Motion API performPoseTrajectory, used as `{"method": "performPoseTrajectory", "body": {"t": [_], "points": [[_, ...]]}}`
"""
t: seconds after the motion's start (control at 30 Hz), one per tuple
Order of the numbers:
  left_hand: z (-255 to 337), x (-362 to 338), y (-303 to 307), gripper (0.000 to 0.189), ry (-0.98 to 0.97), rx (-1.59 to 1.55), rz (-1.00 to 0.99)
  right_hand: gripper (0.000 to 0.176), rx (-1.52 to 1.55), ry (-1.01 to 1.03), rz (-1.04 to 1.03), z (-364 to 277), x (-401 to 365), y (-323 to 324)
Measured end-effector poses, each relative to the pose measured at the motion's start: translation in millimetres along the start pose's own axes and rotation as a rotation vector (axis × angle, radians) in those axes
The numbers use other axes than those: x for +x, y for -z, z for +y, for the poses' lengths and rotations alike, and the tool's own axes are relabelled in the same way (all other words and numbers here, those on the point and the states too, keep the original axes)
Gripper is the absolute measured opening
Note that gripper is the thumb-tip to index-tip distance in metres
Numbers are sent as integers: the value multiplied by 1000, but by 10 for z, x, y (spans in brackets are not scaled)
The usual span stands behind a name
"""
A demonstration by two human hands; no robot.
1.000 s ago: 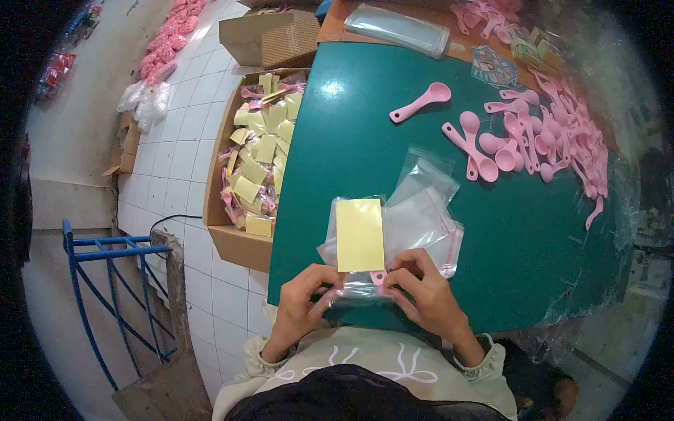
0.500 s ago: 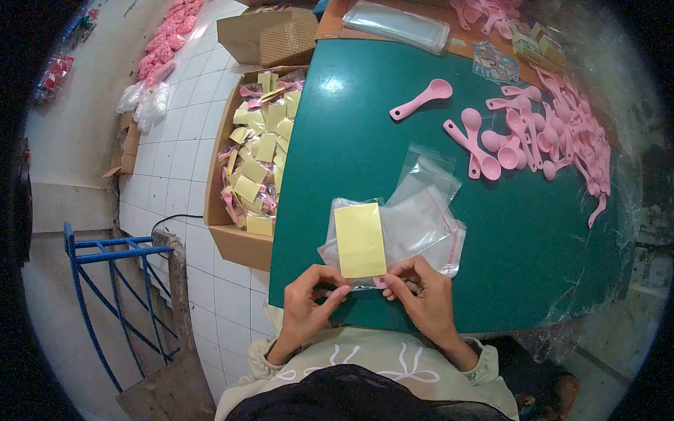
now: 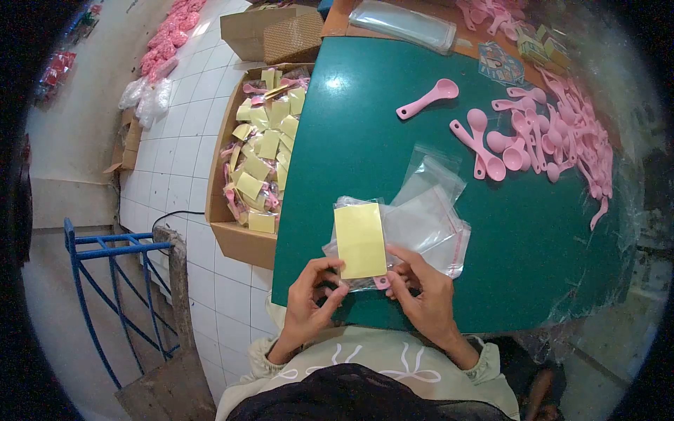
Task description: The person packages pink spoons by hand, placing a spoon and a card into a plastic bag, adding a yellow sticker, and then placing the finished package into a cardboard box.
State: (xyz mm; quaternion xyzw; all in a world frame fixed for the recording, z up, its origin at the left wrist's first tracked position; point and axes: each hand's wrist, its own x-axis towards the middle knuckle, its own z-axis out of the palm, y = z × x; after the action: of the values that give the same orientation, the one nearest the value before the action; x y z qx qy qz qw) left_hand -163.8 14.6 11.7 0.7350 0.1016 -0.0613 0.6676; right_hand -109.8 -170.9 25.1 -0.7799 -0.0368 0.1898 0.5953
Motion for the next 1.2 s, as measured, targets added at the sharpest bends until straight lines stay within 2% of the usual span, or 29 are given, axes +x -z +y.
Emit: {"method": "performPoseTrajectory", "body": {"t": [0.1, 0.23, 0.3, 0.33, 0.43, 0.5, 0.53, 0.6, 0.7, 0.8, 0.87, 1.0, 1.07, 1.1, 1.2], "points": [[-4, 15, 17, 48, -62, 44, -23, 39, -64, 24, -50, -12, 25, 38], [107, -13, 107, 59, 70, -227, -81, 37, -129, 20, -136, -150, 98, 156], [207, -45, 269, 62, 103, -283, -74, 34, -360, 248, -110, -260, 239, 331], [254, -34, 357, 64, 45, -255, 35, 32, -475, 360, -98, -315, 331, 428], [282, 67, 865, 58, -137, -14, 231, 28, -761, 479, 4, -456, 745, 651], [233, 281, 1190, 54, -284, 491, 395, 30, -875, 608, 69, -420, 1153, 761], [257, 366, 1273, 50, -251, 632, 450, 32, -904, 665, 69, -364, 1370, 809], [276, 498, 1350, 46, -337, 1100, 458, 35, -949, 799, 57, -322, 1755, 844], [683, 721, 937, 36, -393, 951, 300, 37, -1055, 891, 77, -168, 2061, 838], [804, 997, 267, 23, -572, 889, 56, 37, -1164, 773, -59, -180, 2119, 838], [731, 1216, -174, 25, -457, 1018, -75, 35, -1145, 738, -36, -194, 2073, 835], [287, 1584, -532, 27, -623, 913, 70, 29, -1156, 766, 27, -359, 2015, 946], [202, 1582, -547, 26, -680, 835, 63, 23, -858, 799, 71, -549, 1938, 1010], [154, 1599, -537, 24, -660, 759, 29, 21, -709, 815, 92, -651, 1909, 1043], [118, 1645, -426, 18, -554, 496, -79, 16, -606, 796, 117, -790, 1825, 1204]]}}
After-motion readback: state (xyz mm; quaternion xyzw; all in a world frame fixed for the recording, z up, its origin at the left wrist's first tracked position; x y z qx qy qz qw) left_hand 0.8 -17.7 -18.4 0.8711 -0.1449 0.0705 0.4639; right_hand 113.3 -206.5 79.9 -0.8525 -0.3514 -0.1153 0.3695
